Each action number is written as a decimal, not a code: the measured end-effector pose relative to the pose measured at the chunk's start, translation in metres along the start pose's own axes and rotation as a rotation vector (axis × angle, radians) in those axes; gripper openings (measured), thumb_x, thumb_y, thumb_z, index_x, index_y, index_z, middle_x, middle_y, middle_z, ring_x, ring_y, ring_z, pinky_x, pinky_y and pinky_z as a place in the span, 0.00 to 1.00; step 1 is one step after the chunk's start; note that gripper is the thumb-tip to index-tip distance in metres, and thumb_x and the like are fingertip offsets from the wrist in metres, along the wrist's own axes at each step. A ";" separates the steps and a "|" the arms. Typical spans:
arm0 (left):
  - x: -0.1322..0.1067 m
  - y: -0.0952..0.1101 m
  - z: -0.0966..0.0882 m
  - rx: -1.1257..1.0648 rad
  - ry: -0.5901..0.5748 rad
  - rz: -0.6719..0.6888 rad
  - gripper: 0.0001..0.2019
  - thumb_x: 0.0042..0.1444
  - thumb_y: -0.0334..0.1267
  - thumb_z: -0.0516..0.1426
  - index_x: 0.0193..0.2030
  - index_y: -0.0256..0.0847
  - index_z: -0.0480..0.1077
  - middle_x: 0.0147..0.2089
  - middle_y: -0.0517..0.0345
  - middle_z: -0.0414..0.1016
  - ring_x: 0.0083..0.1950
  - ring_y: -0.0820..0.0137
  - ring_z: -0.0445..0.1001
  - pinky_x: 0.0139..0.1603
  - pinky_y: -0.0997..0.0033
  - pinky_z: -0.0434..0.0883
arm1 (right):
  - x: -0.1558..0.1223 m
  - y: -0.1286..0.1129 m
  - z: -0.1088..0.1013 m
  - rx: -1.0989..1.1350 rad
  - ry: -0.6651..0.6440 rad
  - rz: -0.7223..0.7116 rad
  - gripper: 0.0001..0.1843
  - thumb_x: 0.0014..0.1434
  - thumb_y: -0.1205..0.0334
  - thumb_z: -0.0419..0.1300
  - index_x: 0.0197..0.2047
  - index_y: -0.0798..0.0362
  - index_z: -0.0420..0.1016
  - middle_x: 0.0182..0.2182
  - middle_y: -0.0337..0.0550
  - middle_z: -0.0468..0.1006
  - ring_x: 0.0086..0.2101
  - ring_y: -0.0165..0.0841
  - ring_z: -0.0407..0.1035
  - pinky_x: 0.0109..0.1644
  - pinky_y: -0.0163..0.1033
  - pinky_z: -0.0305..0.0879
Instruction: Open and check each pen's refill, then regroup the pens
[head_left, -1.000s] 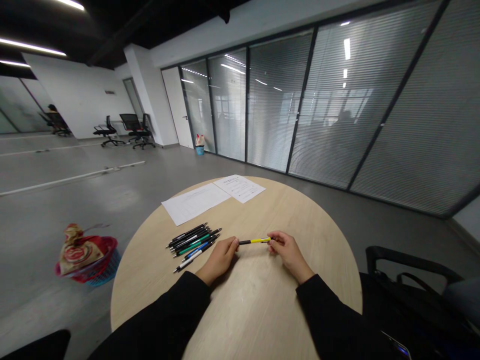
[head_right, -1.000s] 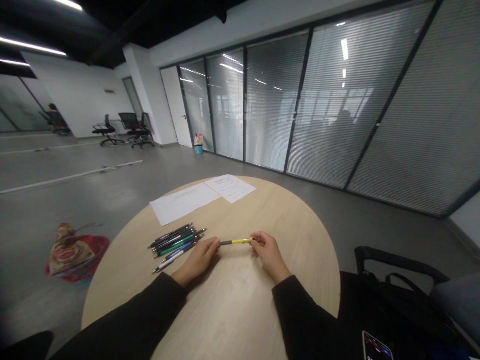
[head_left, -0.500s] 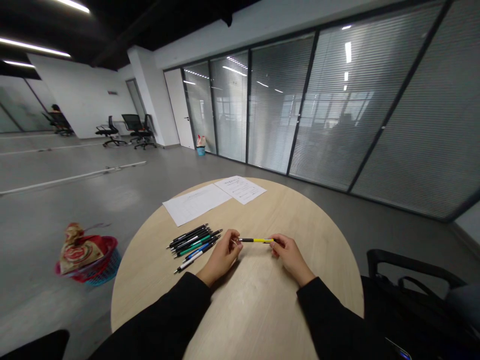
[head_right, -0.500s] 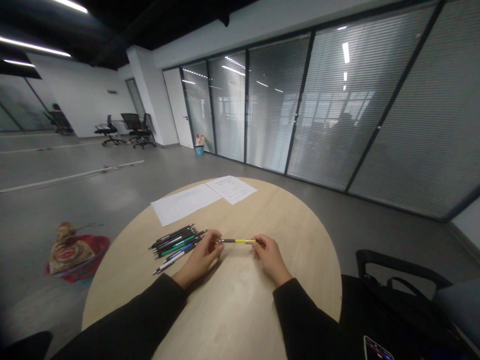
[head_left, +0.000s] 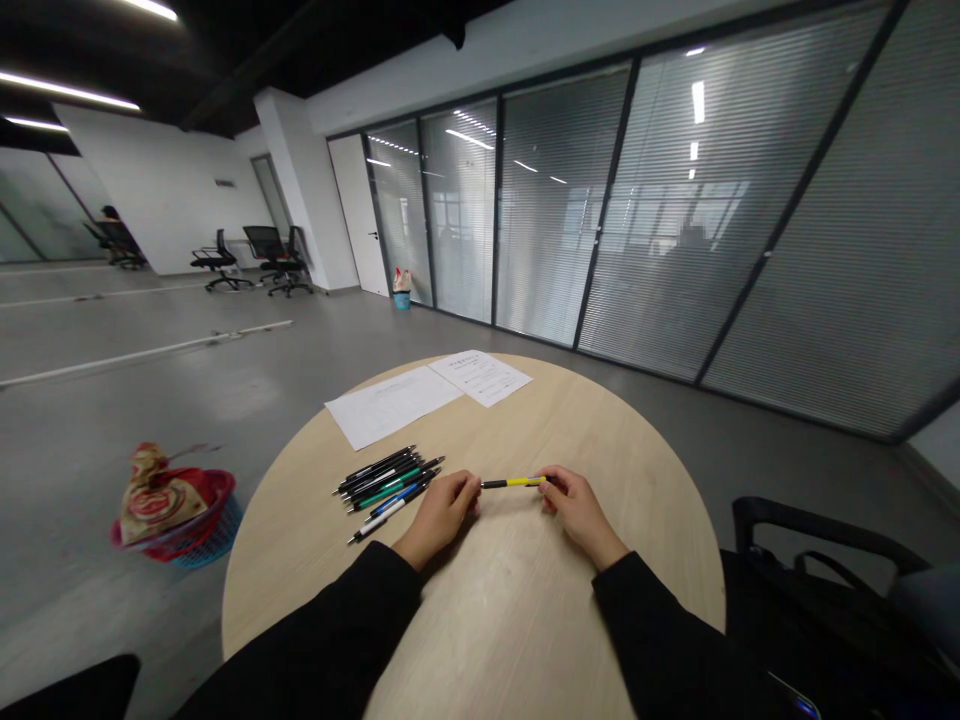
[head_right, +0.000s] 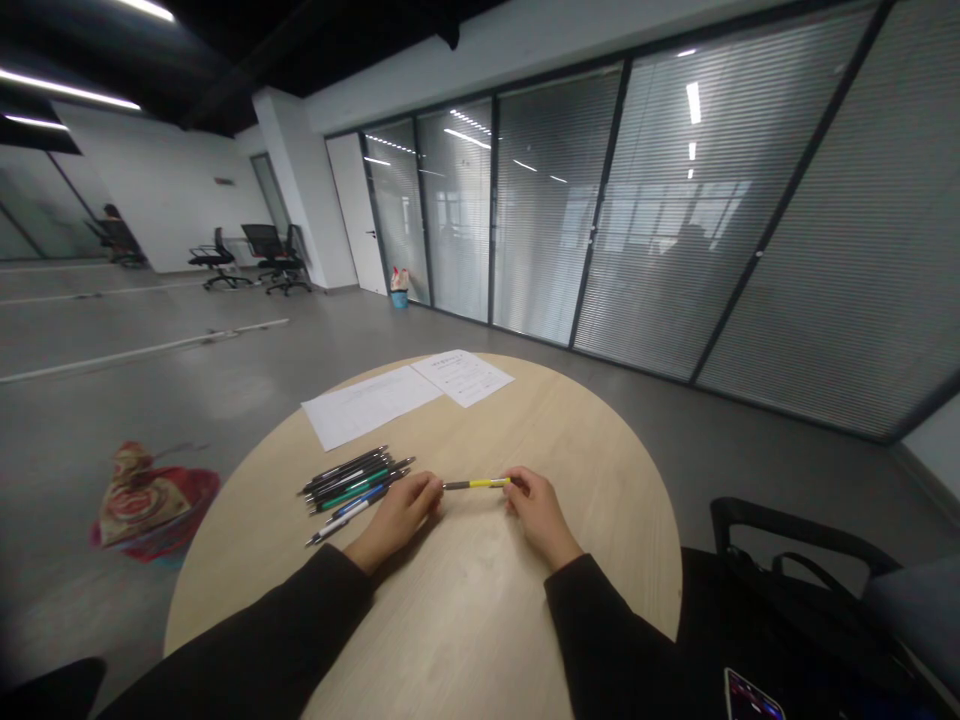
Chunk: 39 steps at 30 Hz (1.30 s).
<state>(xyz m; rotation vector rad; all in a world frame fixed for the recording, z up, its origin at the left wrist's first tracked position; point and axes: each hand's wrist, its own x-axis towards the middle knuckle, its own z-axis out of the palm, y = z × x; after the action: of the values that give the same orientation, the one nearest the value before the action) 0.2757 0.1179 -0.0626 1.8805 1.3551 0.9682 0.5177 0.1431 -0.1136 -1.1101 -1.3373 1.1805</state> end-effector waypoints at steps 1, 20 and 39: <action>0.000 0.000 0.000 -0.005 -0.011 -0.008 0.23 0.65 0.52 0.48 0.24 0.40 0.67 0.23 0.58 0.71 0.26 0.69 0.66 0.32 0.70 0.62 | 0.000 0.000 0.000 0.005 -0.002 0.000 0.18 0.52 0.49 0.64 0.40 0.54 0.77 0.21 0.35 0.71 0.22 0.29 0.64 0.26 0.35 0.60; -0.001 0.005 0.000 -0.071 0.017 -0.019 0.18 0.62 0.51 0.53 0.28 0.40 0.69 0.24 0.58 0.73 0.26 0.69 0.68 0.31 0.71 0.63 | 0.002 0.007 -0.002 -0.096 -0.095 -0.037 0.12 0.54 0.54 0.62 0.38 0.53 0.78 0.26 0.38 0.74 0.26 0.30 0.66 0.30 0.34 0.60; 0.000 -0.003 0.001 -0.042 0.053 0.059 0.09 0.61 0.42 0.54 0.38 0.39 0.70 0.31 0.57 0.74 0.31 0.68 0.68 0.34 0.71 0.63 | 0.001 0.008 -0.003 -0.241 -0.105 -0.064 0.13 0.56 0.59 0.58 0.41 0.54 0.79 0.25 0.38 0.73 0.27 0.32 0.66 0.32 0.35 0.60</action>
<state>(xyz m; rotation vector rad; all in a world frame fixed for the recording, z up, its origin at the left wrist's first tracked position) 0.2752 0.1189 -0.0654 1.8846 1.3068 1.0747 0.5210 0.1454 -0.1213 -1.1777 -1.6174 1.0634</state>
